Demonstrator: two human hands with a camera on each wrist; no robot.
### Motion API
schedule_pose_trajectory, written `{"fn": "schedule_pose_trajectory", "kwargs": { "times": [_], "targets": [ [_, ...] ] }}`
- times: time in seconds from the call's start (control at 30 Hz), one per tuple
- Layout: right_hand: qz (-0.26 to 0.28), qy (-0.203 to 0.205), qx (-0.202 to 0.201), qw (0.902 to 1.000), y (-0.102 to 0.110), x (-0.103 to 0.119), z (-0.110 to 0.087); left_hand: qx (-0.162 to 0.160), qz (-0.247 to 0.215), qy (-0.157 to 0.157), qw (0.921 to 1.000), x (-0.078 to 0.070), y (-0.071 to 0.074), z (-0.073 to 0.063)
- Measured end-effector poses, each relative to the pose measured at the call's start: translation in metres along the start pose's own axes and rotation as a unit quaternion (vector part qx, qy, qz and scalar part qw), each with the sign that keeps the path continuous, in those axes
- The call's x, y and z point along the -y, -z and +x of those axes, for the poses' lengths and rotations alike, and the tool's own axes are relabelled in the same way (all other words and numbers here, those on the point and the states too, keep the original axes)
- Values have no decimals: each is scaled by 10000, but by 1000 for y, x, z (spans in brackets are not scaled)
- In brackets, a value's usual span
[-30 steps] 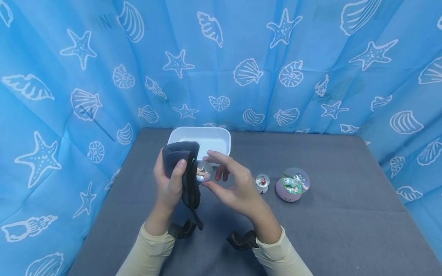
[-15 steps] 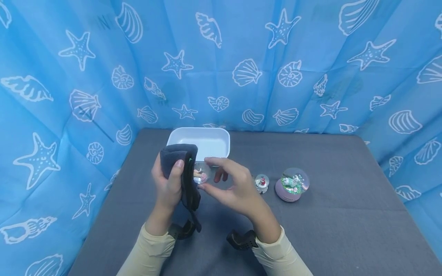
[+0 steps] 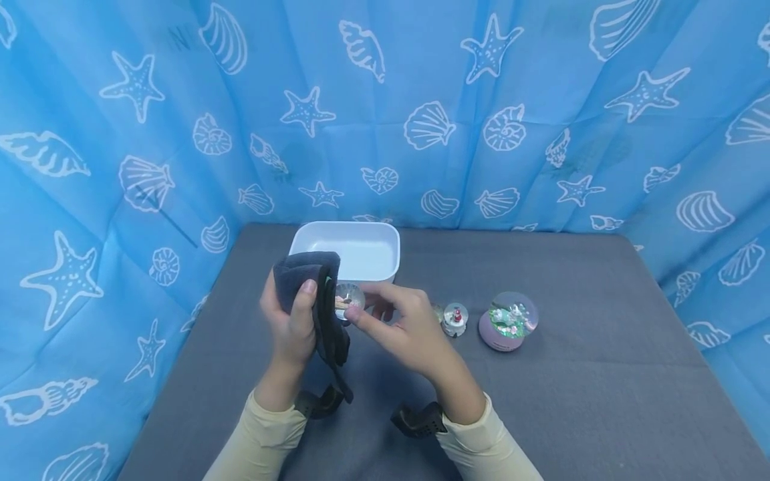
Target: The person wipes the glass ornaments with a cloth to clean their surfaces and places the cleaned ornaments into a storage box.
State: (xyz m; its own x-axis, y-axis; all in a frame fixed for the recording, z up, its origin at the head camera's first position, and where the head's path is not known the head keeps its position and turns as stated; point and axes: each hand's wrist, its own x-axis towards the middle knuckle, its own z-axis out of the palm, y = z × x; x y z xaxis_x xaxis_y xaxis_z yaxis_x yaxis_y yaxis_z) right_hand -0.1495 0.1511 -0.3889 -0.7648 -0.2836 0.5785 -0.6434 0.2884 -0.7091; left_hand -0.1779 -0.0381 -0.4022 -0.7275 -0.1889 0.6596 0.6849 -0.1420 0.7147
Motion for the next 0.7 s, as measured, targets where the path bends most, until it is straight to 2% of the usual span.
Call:
{"fn": "schedule_pose_trajectory", "kwargs": {
  "times": [0.17, 0.37, 0.47, 0.57, 0.7],
  "targets": [
    [-43, 183, -5, 9998, 0, 0, 2, 99, -7, 84, 9999, 1, 2, 1],
    [-95, 786, -6, 9969, -2, 1, 3, 186, 0, 252, 9995, 2, 5, 2],
    [-31, 959, 16, 9954, -3, 1, 3, 255, 4, 266, 9993, 3, 6, 3],
    [22, 894, 17, 9960, -2, 1, 3, 311, -11, 219, 9993, 4, 6, 3],
    [4, 615, 11, 9981, -2, 2, 2, 304, -52, 106, 9995, 2, 5, 2]
  ]
}}
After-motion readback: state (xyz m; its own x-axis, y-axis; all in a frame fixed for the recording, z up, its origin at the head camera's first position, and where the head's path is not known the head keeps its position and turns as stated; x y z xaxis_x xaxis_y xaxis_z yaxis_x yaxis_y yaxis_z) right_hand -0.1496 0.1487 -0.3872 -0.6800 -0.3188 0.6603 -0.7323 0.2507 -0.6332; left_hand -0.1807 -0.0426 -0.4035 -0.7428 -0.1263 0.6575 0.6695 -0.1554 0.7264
